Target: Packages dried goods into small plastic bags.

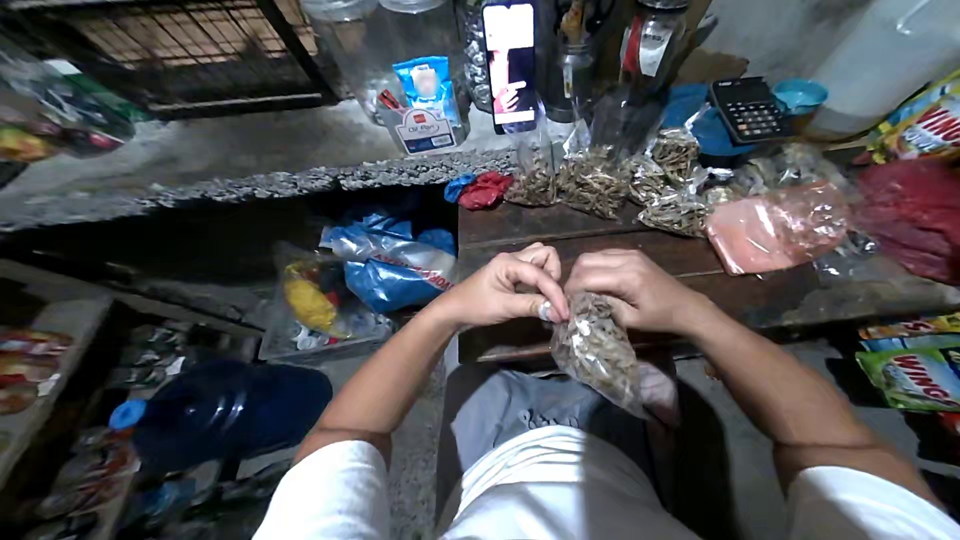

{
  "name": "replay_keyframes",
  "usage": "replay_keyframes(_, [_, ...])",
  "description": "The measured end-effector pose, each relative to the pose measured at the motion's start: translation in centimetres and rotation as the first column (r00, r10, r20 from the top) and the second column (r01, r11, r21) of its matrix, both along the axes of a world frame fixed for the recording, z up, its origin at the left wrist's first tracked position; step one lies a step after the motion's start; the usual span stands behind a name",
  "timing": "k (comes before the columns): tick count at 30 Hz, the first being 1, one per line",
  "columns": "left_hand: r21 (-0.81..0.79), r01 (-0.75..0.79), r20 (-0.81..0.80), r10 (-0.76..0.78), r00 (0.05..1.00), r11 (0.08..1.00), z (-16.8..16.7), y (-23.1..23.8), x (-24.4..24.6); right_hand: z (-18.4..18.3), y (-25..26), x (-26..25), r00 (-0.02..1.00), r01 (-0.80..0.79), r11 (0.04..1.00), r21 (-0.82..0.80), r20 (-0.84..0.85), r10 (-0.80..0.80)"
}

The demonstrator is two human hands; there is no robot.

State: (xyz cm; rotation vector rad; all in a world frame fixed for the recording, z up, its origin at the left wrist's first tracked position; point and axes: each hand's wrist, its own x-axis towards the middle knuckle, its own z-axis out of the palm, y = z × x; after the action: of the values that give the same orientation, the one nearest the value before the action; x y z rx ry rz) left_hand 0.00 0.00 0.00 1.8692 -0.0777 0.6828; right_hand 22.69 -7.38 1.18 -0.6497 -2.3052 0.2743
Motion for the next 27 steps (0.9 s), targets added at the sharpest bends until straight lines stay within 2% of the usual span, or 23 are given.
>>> replay_keyframes(2, [0.038, 0.094, -0.089, -0.091, 0.992, 0.995, 0.6, 0.6, -0.1, 0.8, -0.1, 0.0, 0.988, 0.038, 0.98, 0.196, 0.141, -0.066])
replay_keyframes(4, [0.063, 0.116, -0.16, -0.104, 0.982, 0.991, 1.2, 0.7, -0.3, 1.3, -0.1, -0.2, 0.968, 0.061, 0.926, 0.373, 0.203, -0.145])
replay_keyframes(7, [0.022, -0.118, -0.114, 0.12, 0.986, 0.993, 1.2, -0.3, -0.2, 1.7, 0.3, 0.0, 0.95, 0.127, 0.841, 0.526, 0.18, -0.256])
replay_keyframes(10, [-0.135, -0.34, -0.03, 0.34, 0.94, 0.93, 0.1, -1.5, 0.6, 1.5, 0.8, 0.3, 0.932, 0.179, 0.769, 0.614, 0.144, -0.332])
replay_keyframes(13, [-0.246, -0.424, -0.036, 0.429, 0.902, 0.871, -0.6, -2.2, 1.2, 1.4, 1.1, 0.6, 0.924, 0.17, 0.742, 0.648, 0.156, -0.348])
replay_keyframes(16, [-0.308, -0.464, -0.08, 0.464, 0.882, 0.83, -1.0, -2.2, 1.4, 1.7, 1.1, 0.6, 0.915, 0.11, 0.755, 0.646, 0.231, -0.331])
replay_keyframes(18, [-0.244, -0.48, -0.094, 0.473, 0.876, 0.842, -1.1, -1.9, 1.4, 1.9, 1.2, 0.7, 0.905, 0.059, 0.787, 0.615, 0.3, -0.302])
replay_keyframes(21, [0.027, -0.551, -0.146, 0.549, 0.823, 0.834, -1.1, -1.9, 1.3, 1.9, 1.6, 0.9, 0.892, 0.045, 0.892, 0.45, 0.384, -0.239])
replay_keyframes(24, [0.322, -0.615, -0.102, 0.672, 0.733, 0.72, -2.0, -2.0, 1.6, 1.9, 1.7, 0.9, 0.898, 0.155, 0.983, 0.1, 0.401, -0.183])
replay_keyframes(27, [0.535, -0.654, 0.07, 0.743, 0.666, 0.535, -2.9, -1.9, 2.3, 2.1, 2.0, 0.6, 0.902, 0.315, 0.919, -0.239, 0.377, -0.211])
